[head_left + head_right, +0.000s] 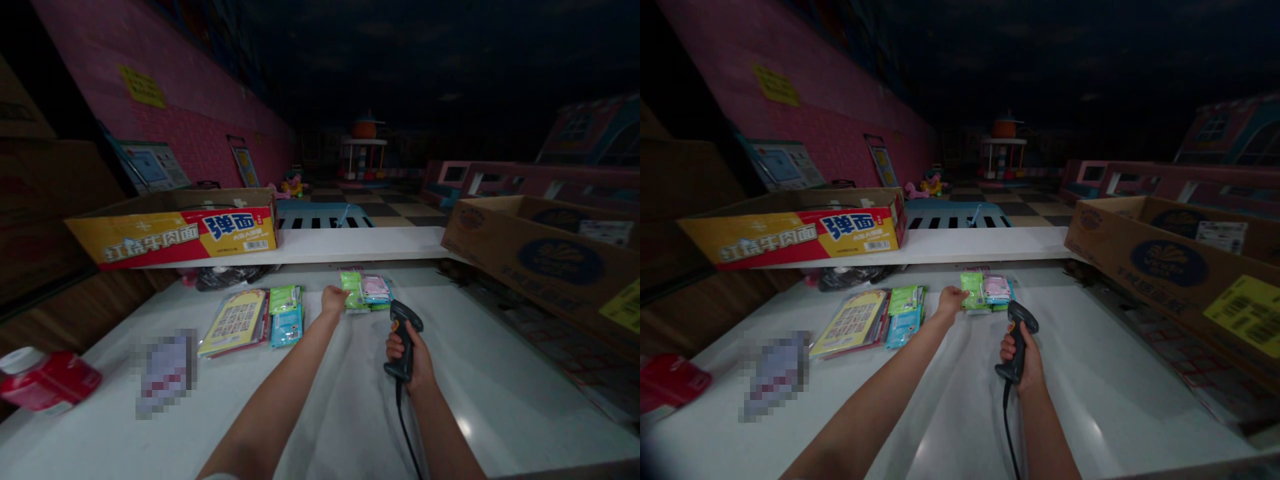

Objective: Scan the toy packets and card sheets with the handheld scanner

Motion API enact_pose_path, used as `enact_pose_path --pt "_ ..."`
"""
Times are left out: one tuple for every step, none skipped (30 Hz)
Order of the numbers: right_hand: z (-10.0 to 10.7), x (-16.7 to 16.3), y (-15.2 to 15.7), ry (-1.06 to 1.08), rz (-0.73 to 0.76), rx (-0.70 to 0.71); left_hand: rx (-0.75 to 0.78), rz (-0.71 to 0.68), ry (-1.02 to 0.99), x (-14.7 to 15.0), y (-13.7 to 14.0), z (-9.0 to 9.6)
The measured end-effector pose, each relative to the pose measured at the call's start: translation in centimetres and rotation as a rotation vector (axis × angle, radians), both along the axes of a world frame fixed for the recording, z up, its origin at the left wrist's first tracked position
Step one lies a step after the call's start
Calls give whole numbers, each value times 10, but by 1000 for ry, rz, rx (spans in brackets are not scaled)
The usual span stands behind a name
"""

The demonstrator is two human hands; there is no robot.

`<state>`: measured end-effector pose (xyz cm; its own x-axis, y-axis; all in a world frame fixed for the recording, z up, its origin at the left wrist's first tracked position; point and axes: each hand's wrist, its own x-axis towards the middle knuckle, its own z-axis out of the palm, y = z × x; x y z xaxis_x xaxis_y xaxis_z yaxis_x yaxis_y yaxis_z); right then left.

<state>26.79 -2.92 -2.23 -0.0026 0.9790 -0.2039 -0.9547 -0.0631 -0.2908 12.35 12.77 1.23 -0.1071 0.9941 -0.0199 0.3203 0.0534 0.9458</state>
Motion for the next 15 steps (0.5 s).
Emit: enact_pose_path --pt "0 0 0 -10 1 3 13 3 -19 -6 -9 -5" --pt "1 0 -1 -24 2 6 25 6 -35 -13 -19 -12" --pt "1 0 -1 -42 7 9 41 6 -56 -21 -29 -19" --pt "2 -1 -2 -65 16 12 93 -15 -117 -29 -39 -26" --pt "3 -1 -3 -94 25 16 142 -50 -183 -37 -47 -33" --pt "3 -3 -3 -130 36 17 181 -93 -238 -43 -55 -40" --pt "4 -4 -4 -169 47 15 231 -133 -282 -49 -61 -46" --pt "6 -6 -5 -204 56 12 271 -169 -315 -53 -65 -50" --pt "8 -8 -6 -237 61 7 305 -194 -332 -56 -68 -53" --pt "10 -11 -7 -273 61 0 332 -205 -334 -57 -70 -54" --pt "12 -13 -9 -314 56 -10 348 -207 -321 -58 -70 -55" --pt "16 -16 -11 -363 50 -26 356 -201 -298 -58 -70 -55" --pt "19 -19 -13 -425 45 -47 362 -193 -270 -57 -70 -55" --pt "23 -22 -17 -501 45 -76 367 -186 -242 -57 -70 -54" --pt "26 -24 -21 -587 46 -109 372 -182 -220 -57 -69 -54"
